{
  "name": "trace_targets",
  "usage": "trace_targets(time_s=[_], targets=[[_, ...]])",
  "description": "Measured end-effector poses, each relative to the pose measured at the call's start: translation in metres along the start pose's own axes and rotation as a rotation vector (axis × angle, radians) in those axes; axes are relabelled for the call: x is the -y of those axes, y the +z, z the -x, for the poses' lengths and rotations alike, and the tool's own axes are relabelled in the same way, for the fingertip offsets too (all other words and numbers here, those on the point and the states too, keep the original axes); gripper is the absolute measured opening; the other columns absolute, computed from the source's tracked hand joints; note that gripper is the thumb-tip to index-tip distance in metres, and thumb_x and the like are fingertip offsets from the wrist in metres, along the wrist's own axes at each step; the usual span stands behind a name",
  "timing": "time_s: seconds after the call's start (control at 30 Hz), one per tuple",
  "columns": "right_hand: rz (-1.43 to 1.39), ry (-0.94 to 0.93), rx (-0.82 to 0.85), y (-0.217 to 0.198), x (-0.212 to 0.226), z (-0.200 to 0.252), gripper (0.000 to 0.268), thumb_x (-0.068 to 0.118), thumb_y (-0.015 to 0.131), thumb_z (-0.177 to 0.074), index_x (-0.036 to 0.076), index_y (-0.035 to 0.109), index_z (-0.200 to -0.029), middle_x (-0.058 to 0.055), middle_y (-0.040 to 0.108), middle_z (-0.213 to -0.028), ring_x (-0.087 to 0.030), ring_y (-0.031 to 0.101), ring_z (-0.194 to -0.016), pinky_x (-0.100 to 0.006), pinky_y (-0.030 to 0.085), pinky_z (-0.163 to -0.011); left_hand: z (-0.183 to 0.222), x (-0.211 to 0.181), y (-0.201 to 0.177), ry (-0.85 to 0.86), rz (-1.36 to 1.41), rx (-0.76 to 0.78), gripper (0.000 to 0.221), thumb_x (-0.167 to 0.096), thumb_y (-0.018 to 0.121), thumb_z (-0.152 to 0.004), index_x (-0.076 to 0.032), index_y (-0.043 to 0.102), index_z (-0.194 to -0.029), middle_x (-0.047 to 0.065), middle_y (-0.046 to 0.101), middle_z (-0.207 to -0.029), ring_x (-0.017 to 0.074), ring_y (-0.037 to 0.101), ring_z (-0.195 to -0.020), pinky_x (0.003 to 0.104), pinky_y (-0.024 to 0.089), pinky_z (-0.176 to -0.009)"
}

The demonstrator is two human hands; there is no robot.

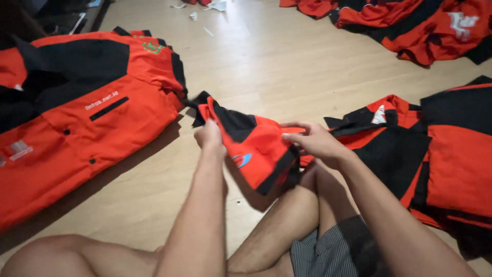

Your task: Buttoning and folding a red and black uniform shirt on the floor.

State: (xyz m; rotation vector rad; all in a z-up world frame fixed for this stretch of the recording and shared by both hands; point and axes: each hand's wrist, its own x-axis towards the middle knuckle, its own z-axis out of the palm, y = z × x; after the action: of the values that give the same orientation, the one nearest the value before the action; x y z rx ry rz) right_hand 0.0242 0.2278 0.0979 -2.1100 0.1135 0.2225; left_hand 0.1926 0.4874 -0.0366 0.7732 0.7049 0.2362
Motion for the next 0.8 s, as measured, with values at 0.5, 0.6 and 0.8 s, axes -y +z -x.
trace_targets(time_s=[0.5, 0.6, 0.8], targets=[[-0.298, 0.287, 0.313, 0.045, -0.016, -0.006, 0.050, 0.020, 0.066, -0.098, 0.002, 0.052, -0.142, -0.030, 0.074, -0.096, -0.037, 0.078, -0.076, -0.045, 0.064, -0.066, 0.096, -0.007, -0.068, -0.224, -0.817, 0.261, 0.055, -0.017, 0.091, -0.074, 0.010, 0.066, -0.115, 0.030, 0.072, -0.100, 0.0421, 0.075, -0.082, 0.057, 0.060, -0.056], [0.238, -0.112, -0.112, 0.026, -0.059, -0.038, 0.030, 0.027, 0.062, -0.090, 0.024, 0.076, -0.117, -0.005, 0.082, -0.089, -0.026, 0.076, -0.097, -0.044, 0.057, -0.088, 0.115, -0.054, -0.053, -0.172, -0.806, 0.306, 0.064, -0.018, 0.085, -0.079, 0.010, 0.058, -0.130, 0.035, 0.069, -0.112, 0.0450, 0.074, -0.090, 0.058, 0.061, -0.059], [0.786, 0.022, -0.154, 0.019, -0.057, -0.040, 0.120, 0.022, 0.100, -0.050, 0.042, 0.041, -0.153, -0.007, 0.020, -0.164, -0.037, 0.014, -0.151, -0.067, 0.022, -0.114, 0.138, -0.121, -0.016, -0.128, -0.172, 0.599, 0.027, -0.018, 0.081, -0.084, 0.003, 0.075, -0.101, 0.026, 0.077, -0.093, 0.0339, 0.078, -0.077, 0.049, 0.064, -0.070]])
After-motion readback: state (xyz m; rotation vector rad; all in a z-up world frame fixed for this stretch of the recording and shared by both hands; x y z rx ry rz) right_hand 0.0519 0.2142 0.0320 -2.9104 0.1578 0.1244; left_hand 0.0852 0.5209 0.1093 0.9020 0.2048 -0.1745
